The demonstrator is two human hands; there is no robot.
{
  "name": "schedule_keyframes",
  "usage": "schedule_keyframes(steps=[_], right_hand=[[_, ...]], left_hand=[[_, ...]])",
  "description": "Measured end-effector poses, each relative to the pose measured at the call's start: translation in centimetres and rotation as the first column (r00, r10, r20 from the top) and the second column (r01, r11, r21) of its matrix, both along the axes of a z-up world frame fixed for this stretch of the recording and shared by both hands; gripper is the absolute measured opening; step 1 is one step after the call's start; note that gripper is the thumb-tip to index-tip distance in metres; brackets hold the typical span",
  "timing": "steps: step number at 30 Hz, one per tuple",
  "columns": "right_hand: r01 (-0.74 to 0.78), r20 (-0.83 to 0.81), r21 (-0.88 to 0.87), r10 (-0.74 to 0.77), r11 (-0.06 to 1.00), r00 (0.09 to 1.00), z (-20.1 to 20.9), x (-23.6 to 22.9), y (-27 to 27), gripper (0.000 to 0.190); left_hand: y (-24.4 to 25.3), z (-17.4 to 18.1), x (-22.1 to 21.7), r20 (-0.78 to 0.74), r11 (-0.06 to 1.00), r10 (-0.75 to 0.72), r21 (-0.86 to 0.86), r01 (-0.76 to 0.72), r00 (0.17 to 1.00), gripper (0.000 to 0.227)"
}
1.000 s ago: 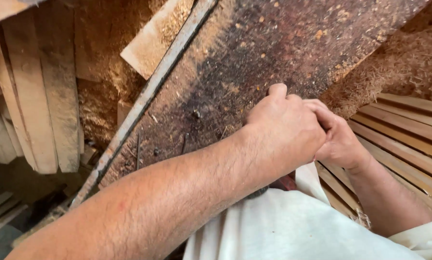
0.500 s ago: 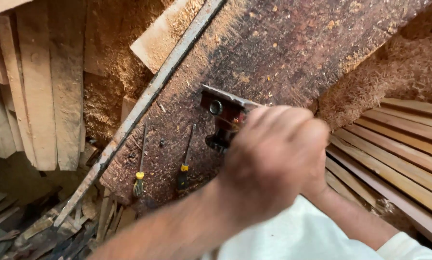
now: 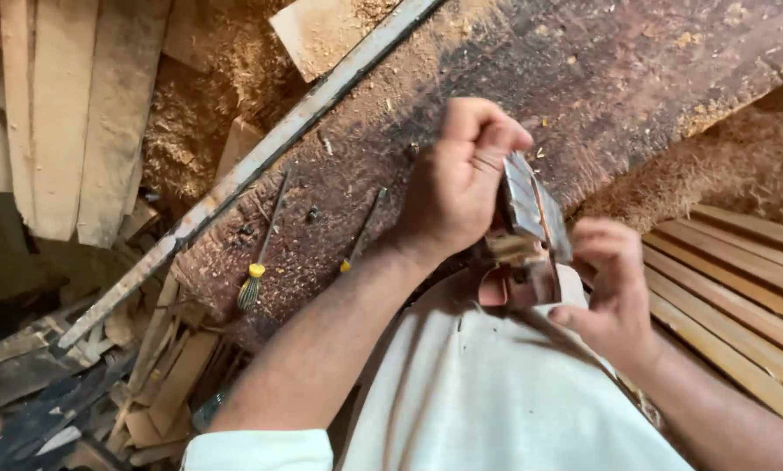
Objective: Disassembling and inspecting an electric hand planer for repair using screwdrivers to remove housing screws.
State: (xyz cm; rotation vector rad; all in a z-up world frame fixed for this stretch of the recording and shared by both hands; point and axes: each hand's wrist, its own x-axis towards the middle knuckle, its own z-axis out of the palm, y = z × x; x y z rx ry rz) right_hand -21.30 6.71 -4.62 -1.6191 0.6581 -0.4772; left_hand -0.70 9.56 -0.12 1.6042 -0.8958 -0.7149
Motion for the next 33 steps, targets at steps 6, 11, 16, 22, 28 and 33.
schedule_keyframes(steps=[6,11,16,22,28,33], right_hand=[[-0.249,-0.043,-0.003,0.249,0.969,0.968,-2.4,3.4,-4.1,0.111],[-0.236,-0.175,0.089,0.248,0.968,0.953,-1.7,4.1,-5.1,0.091],[0.147,-0.163,0.271,-0.106,0.951,0.981,-2.3,4.9,-5.2,0.085],[0.266,-0.209,0.177,-0.228,0.948,0.951,-0.7,5.2,-3.0,0.070],[0.229,-0.209,0.156,-0.194,0.961,0.958,0.4,3.4,-1.3,0.085],[0.230,-0.277,0.092,-0.197,0.969,0.940,3.0,1.5,-1.8,0.082]], left_hand=[[-1.7,-1.9,-3.4,0.053,0.988,-0.106,0.122,0.099,0.993,0.015],[-3.0,-2.2,-3.6,-0.065,0.992,0.052,0.121,-0.044,0.997,0.017],[1.8,3.7,0.4,0.002,0.991,0.029,0.130,-0.029,1.000,0.009],[7.0,3.7,-4.9,-0.093,0.872,-0.094,0.473,0.127,0.991,0.004],[7.2,2.6,-6.6,-0.004,0.825,-0.120,0.556,0.102,0.993,0.008],[7.0,2.8,-6.5,0.057,0.858,-0.233,0.482,0.178,0.971,0.004]])
